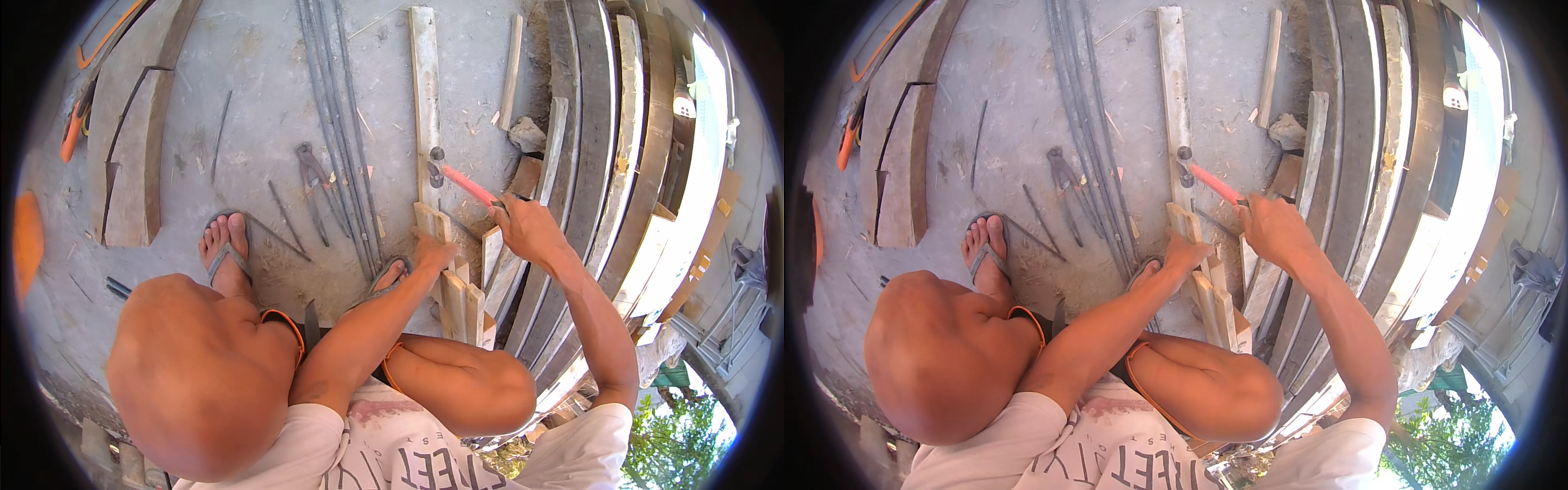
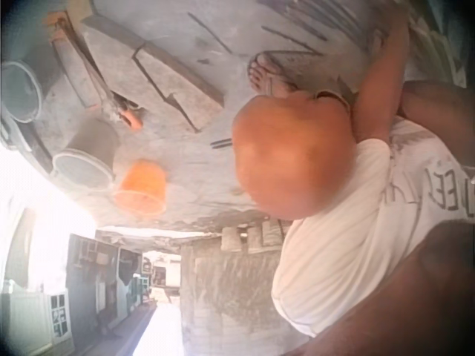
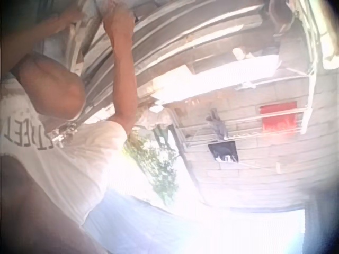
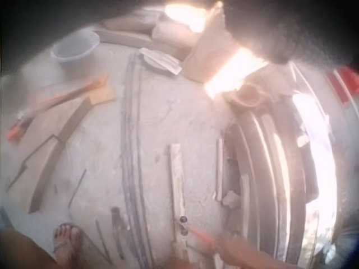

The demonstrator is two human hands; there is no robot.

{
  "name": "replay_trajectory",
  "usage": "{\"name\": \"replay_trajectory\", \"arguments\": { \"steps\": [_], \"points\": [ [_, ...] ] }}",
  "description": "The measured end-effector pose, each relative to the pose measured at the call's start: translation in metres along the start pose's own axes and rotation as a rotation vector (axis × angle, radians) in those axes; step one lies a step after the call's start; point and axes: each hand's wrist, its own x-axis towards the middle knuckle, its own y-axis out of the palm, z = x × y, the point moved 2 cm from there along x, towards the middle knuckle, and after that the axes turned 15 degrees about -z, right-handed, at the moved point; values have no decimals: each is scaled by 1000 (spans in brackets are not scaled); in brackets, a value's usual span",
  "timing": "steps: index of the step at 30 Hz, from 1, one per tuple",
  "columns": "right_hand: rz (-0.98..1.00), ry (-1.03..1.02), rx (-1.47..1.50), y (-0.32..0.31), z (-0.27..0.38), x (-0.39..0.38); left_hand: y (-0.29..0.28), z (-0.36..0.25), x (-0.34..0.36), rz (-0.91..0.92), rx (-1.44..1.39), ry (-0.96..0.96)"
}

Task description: The person uses a hand saw to cut a large sheet of plywood into two pieces. After completing the cut, they pick up a hammer and a nail and drive the nail into a small piece of wood on the floor.

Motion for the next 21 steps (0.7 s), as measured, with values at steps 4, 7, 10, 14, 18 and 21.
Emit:
{"name": "replay_trajectory", "arguments": {
  "steps": [4, 7, 10, 14, 18, 21],
  "points": [
    [-282, 79, 117, -86, 70, 30, -31, -26, -18, -37, 62, -46],
    [-418, 204, 242, -114, 108, 49, -27, -18, -5, -138, 19, -9],
    [-248, 172, 164, -68, 70, 45, -27, -31, -20, -91, 144, -60],
    [92, -148, -142, 5, -34, 53, -19, -33, -20, -90, 66, -26],
    [-209, -16, 28, -106, 54, 86, -27, -24, -16, -122, 70, -54],
    [-505, 38, 160, -130, 102, 95, -30, -26, -12, -109, 57, -63]
  ]
}}
